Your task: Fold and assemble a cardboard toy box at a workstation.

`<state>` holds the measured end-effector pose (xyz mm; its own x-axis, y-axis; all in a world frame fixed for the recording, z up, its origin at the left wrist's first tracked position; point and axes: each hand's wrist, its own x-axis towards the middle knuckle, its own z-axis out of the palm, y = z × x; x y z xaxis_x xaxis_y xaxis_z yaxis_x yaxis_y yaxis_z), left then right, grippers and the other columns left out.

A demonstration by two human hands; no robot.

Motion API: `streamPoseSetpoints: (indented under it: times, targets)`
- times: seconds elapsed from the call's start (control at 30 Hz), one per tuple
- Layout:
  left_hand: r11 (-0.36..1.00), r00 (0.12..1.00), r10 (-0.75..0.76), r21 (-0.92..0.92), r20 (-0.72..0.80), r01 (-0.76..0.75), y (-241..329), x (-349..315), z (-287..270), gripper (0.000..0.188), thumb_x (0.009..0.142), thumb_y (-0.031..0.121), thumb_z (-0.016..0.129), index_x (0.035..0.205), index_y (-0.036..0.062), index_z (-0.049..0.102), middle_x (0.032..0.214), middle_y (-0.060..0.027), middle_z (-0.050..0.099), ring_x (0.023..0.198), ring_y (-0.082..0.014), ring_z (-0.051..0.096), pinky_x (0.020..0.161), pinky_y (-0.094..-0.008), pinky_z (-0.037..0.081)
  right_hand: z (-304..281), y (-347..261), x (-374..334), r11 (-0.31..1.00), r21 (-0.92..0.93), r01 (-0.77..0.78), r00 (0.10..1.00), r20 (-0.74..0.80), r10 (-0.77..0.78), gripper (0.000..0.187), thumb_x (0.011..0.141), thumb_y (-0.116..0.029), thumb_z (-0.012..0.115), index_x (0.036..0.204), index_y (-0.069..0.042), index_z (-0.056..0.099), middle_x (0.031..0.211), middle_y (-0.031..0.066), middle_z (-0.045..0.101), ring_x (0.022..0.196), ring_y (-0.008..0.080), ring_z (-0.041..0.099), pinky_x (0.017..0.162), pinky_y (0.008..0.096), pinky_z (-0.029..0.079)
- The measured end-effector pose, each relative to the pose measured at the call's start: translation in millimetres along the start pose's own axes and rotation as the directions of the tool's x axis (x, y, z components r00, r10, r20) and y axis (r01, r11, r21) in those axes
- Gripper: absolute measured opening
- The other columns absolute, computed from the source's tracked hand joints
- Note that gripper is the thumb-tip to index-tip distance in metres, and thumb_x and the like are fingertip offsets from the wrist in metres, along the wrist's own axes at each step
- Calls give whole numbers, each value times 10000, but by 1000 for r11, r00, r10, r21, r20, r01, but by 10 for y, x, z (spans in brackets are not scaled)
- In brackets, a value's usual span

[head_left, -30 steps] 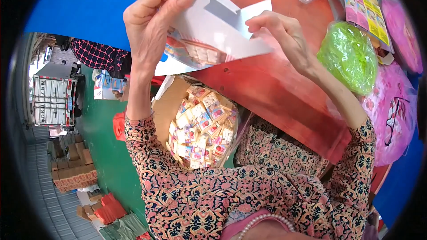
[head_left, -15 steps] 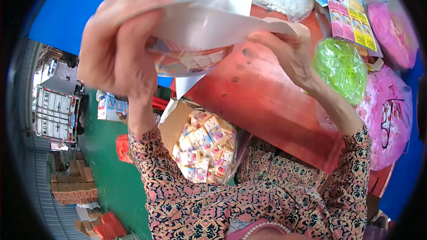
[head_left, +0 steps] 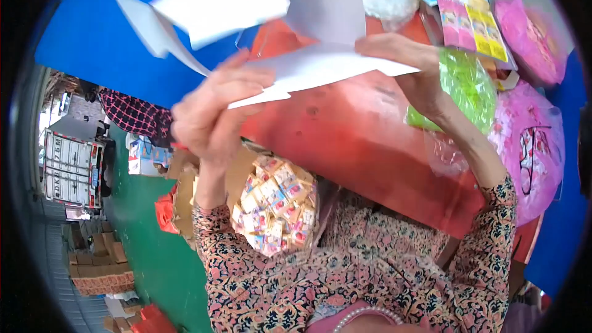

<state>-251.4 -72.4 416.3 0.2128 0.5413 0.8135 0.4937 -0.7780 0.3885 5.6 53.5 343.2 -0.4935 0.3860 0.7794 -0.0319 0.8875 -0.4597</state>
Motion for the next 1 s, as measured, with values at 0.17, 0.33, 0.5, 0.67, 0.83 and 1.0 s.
streamPoseSetpoints:
  times: [0.17, 0.33, 0.5, 0.67, 0.83, 1.0]
  targets:
    - [841, 839, -541, -36, -53, 540, -318, -908, 397, 94, 837, -40, 664, 919, -22, 707, 846, -75, 711, 737, -109, 633, 677, -229, 496, 326, 488, -455, 978, 118, -174, 959, 245, 142, 244, 777, 71, 653, 1014, 29, 691, 1007, 136, 692, 949, 263, 674, 810, 312, 537]
    - [805, 850, -487, 272, -202, 527, -318, -1581, 552, 127, 779, -51, 717, 891, -36, 660, 873, -124, 688, 754, -194, 644, 671, -267, 488, 756, 541, -890, 968, 83, -237, 928, 315, 200, 231, 806, 91, 641, 1017, 14, 693, 985, 96, 696, 928, 207, 671, 809, 302, 535]
    - [876, 871, -371, 191, -322, 443, -549, -1626, 718, 113, 756, -35, 738, 842, -14, 668, 1115, -165, 653, 899, -239, 647, 786, -315, 501, 726, 491, -1001, 842, 90, -532, 837, 202, 508, 191, 865, 89, 607, 1031, 27, 677, 1014, 84, 697, 966, 178, 659, 828, 316, 556]
    - [812, 809, -505, 154, -299, 564, -569, -1516, 793, 52, 877, 43, 666, 874, -9, 662, 1145, -152, 636, 954, -243, 620, 874, -328, 460, 857, 340, -986, 767, 225, -601, 789, 17, 614, 314, 889, 71, 594, 1196, 4, 608, 1028, 103, 697, 955, 176, 657, 824, 317, 553]
    - [719, 662, -669, -70, -339, 691, -691, -1459, 1071, 171, 953, 86, 586, 1081, -25, 605, 1100, -128, 634, 890, -175, 577, 770, -303, 476, 846, 326, -873, 718, 128, -684, 703, -149, 696, 412, 927, -94, 630, 1320, -22, 531, 988, 102, 693, 865, 148, 647, 776, 281, 519]
    - [709, 639, -703, -236, -314, 664, -694, -1303, 1286, 367, 973, 117, 554, 1316, 5, 483, 1160, -118, 602, 928, -150, 561, 809, -287, 469, 754, 494, -875, 647, 112, -754, 636, -123, 762, 319, 931, -210, 652, 1179, -10, 628, 854, 44, 680, 768, 97, 584, 691, 245, 464]
